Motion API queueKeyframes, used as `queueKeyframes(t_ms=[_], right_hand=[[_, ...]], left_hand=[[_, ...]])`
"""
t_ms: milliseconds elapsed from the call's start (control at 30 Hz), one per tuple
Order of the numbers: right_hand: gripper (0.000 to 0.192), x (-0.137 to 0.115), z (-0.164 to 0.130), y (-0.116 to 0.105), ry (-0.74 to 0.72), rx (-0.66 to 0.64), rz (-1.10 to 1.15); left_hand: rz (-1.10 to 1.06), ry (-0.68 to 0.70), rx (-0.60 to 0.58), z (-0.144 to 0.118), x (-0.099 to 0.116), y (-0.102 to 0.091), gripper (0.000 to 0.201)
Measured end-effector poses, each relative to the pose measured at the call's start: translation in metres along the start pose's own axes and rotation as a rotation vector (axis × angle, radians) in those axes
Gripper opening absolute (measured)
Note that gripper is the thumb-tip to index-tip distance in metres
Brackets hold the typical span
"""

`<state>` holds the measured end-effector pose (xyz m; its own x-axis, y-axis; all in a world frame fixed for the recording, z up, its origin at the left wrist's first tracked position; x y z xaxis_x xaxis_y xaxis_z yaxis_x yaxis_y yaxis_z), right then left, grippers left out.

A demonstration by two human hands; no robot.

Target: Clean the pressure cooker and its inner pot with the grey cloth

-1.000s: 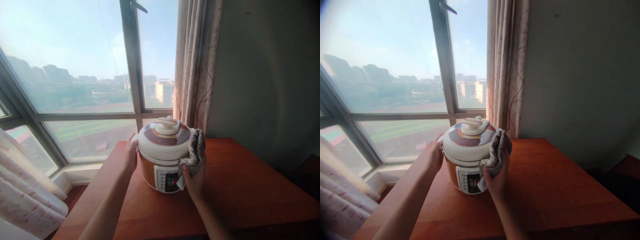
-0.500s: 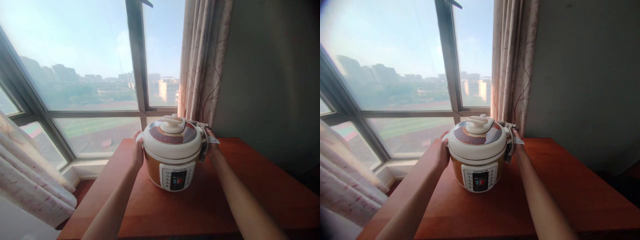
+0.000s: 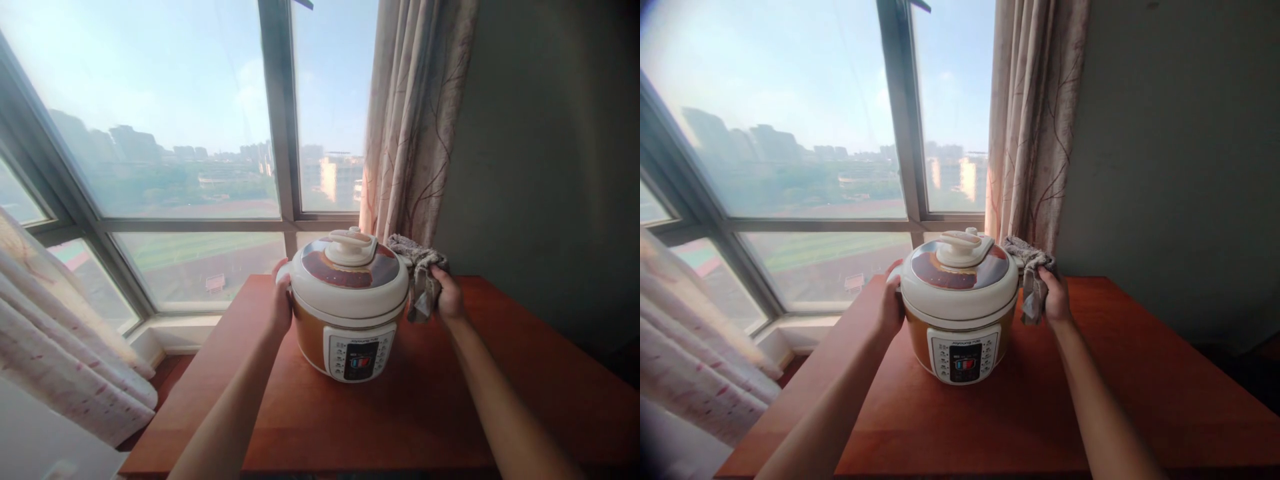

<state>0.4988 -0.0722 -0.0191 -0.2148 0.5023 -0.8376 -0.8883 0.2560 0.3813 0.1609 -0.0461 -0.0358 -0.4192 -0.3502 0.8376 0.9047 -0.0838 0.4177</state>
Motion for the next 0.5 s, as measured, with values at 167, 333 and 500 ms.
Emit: queueKeyframes(t_ms=[167, 333, 500], right_hand=[[0.03, -0.032, -0.072, 0.015, -0.216, -0.148, -0.364], [0.057, -0.033, -0.126, 0.049, -0.576, -0.34, -0.75], [0.058, -0.008, -0.09, 0.048, -0.595, -0.155, -0.679]], left_hand=[[-0.01, 0.014, 0.016, 0.002, -0.005, -0.001, 0.055], [0.009, 0.026, -0.011, 0.004, -0.004, -0.003, 0.051], [0.021, 0.011, 0.0, 0.003, 0.0, -0.003, 0.053]])
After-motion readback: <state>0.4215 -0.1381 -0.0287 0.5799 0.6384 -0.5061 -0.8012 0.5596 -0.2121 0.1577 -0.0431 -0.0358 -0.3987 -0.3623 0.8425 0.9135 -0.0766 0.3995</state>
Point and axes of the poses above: each hand's wrist, its own z-axis towards the middle knuckle, its own y-axis out of the palm, x = y × z, the point moved 2 cm from there along z, towards the middle knuckle, and after that the axes turned 7 degrees about -x, right-handed, at the moved point
